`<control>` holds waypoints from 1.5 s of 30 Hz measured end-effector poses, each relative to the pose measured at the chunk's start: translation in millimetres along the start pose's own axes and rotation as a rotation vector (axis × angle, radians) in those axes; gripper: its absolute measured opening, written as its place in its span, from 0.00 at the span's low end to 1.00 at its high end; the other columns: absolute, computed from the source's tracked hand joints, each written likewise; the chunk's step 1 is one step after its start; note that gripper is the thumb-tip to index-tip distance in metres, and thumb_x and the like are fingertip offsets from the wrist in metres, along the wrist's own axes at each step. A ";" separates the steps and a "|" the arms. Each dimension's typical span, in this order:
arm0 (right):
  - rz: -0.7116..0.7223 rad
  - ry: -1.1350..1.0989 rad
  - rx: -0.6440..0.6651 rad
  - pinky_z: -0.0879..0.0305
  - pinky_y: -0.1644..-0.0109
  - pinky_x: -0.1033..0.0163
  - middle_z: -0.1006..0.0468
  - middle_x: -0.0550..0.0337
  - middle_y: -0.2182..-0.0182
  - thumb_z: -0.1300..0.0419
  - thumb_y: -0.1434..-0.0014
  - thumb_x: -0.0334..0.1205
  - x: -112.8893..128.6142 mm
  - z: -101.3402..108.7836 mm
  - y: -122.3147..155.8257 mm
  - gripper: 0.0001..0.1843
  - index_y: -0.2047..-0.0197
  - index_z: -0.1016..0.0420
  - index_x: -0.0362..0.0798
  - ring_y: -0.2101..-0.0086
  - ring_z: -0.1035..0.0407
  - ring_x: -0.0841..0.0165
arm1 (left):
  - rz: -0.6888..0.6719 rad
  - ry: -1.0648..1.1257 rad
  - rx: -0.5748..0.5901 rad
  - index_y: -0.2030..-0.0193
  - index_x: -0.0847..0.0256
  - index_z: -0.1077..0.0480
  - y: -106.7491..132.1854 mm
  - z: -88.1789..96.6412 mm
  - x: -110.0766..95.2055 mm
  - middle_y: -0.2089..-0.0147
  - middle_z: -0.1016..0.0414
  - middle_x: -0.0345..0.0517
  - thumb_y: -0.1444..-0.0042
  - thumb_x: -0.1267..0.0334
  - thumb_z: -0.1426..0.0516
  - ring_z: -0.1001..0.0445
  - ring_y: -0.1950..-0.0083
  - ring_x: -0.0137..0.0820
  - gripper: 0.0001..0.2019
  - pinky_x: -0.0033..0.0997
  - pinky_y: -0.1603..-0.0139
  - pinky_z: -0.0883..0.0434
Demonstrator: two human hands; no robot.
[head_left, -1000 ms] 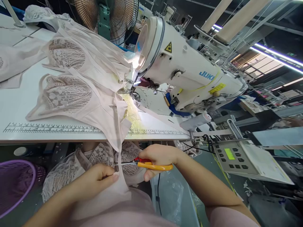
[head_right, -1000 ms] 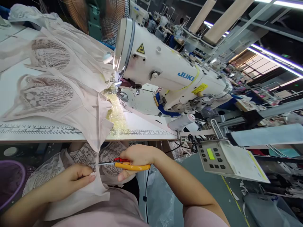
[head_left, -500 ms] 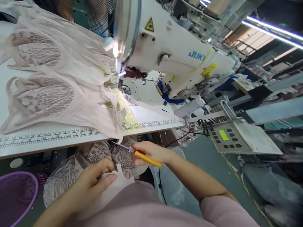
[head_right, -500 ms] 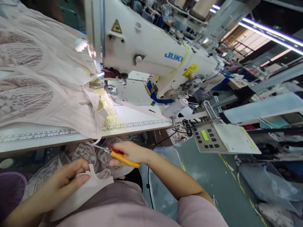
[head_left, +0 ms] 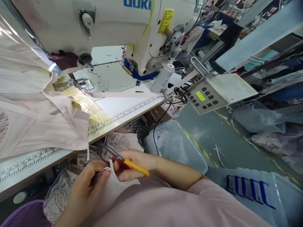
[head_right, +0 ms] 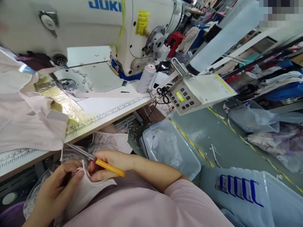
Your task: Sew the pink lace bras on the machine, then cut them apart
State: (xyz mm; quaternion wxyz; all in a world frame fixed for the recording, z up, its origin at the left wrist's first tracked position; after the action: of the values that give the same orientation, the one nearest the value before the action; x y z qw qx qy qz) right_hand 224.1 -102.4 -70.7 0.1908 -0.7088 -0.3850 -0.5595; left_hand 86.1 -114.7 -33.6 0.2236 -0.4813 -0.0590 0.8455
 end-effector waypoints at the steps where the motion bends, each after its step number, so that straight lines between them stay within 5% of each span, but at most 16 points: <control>1: -0.014 0.021 0.003 0.41 0.72 0.72 0.33 0.67 0.74 0.31 0.52 0.40 -1.8 -0.5 -0.3 0.17 0.66 0.35 0.45 0.75 0.40 0.77 | -0.011 -0.007 -0.011 0.67 0.55 0.37 -1.7 0.1 -1.7 0.67 0.28 0.36 0.43 0.69 0.45 0.27 0.66 0.23 0.05 0.17 0.64 0.30; 4: -0.021 0.127 -0.107 0.43 0.73 0.72 0.36 0.70 0.77 0.38 0.50 0.32 -4.0 3.5 -3.2 0.09 0.69 0.37 0.46 0.77 0.42 0.78 | -0.021 -0.019 -0.013 0.67 0.55 0.36 -3.2 0.4 -3.5 0.67 0.27 0.37 0.44 0.70 0.45 0.26 0.65 0.24 0.05 0.19 0.64 0.30; 8: 0.045 0.260 -0.251 0.44 0.72 0.71 0.36 0.69 0.77 0.38 0.50 0.36 6.2 11.8 -1.5 0.10 0.70 0.38 0.47 0.76 0.42 0.77 | 0.142 -0.001 0.084 0.69 0.56 0.36 2.2 -2.6 7.7 0.62 0.25 0.42 0.42 0.65 0.45 0.25 0.60 0.29 0.04 0.24 0.61 0.29; 14: 0.054 0.450 -0.236 0.41 0.69 0.68 0.35 0.65 0.74 0.39 0.48 0.46 19.2 15.4 5.7 0.17 0.73 0.44 0.48 0.73 0.42 0.74 | 0.440 0.115 0.151 0.71 0.57 0.37 11.1 -12.2 24.7 0.72 0.30 0.38 0.40 0.56 0.47 0.30 0.69 0.28 0.11 0.26 0.68 0.32; 20: 0.043 0.460 -0.274 0.44 0.70 0.68 0.37 0.65 0.75 0.37 0.50 0.56 15.2 16.7 5.7 0.24 0.73 0.46 0.49 0.74 0.44 0.74 | 0.390 0.157 0.079 0.72 0.57 0.37 5.2 -13.3 18.5 0.71 0.30 0.38 0.42 0.60 0.45 0.31 0.69 0.27 0.09 0.23 0.69 0.33; 26: 0.162 0.555 -0.245 0.44 0.68 0.67 0.39 0.65 0.74 0.40 0.48 0.44 16.6 17.0 2.5 0.19 0.73 0.50 0.50 0.71 0.44 0.72 | 0.600 0.191 0.076 0.63 0.56 0.31 10.5 -7.1 27.8 0.68 0.25 0.39 0.47 0.57 0.41 0.26 0.68 0.30 0.08 0.25 0.69 0.29; 28: 0.190 0.605 -0.166 0.44 0.67 0.67 0.40 0.65 0.74 0.39 0.49 0.40 19.7 13.4 0.5 0.17 0.72 0.48 0.50 0.71 0.44 0.71 | 0.574 0.288 0.209 0.59 0.57 0.28 4.2 -10.1 25.3 0.66 0.22 0.42 0.47 0.57 0.42 0.23 0.65 0.34 0.10 0.29 0.66 0.26; 31: 0.165 0.671 -0.061 0.42 0.66 0.67 0.39 0.65 0.73 0.37 0.50 0.38 23.3 8.2 -1.9 0.17 0.72 0.47 0.50 0.71 0.43 0.71 | 0.476 0.287 0.383 0.68 0.57 0.25 -7.3 -12.0 17.7 0.71 0.22 0.42 0.45 0.58 0.43 0.23 0.68 0.34 0.08 0.29 0.67 0.26; 40: -0.079 0.281 -0.178 0.37 0.66 0.68 0.27 0.62 0.70 0.39 0.43 0.43 2.0 29.2 8.8 0.12 0.67 0.36 0.46 0.71 0.34 0.73 | 0.222 -0.072 0.228 0.74 0.56 0.28 -1.0 2.4 6.1 0.75 0.28 0.38 0.41 0.60 0.46 0.28 0.74 0.28 0.12 0.24 0.74 0.33; 45: -0.300 0.520 -0.125 0.40 0.69 0.70 0.30 0.66 0.73 0.33 0.51 0.37 -13.7 36.3 6.9 0.12 0.68 0.34 0.46 0.72 0.35 0.73 | -0.037 -0.261 0.177 0.67 0.56 0.30 5.6 5.4 -8.0 0.69 0.25 0.40 0.40 0.64 0.45 0.25 0.69 0.29 0.04 0.25 0.69 0.30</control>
State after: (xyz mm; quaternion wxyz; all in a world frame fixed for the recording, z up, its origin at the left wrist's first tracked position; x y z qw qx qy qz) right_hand 251.8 -85.8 -93.4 0.1543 -0.4872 -0.3884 -0.7668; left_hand 83.3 -122.5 -26.1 0.2713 -0.3445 -0.0215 0.8985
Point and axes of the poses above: each hand's wrist, its own y-axis away from the middle knuckle, its own z-axis out of the back of the hand, x = y × z, the point moved 6 cm from there along -y, towards the middle knuckle
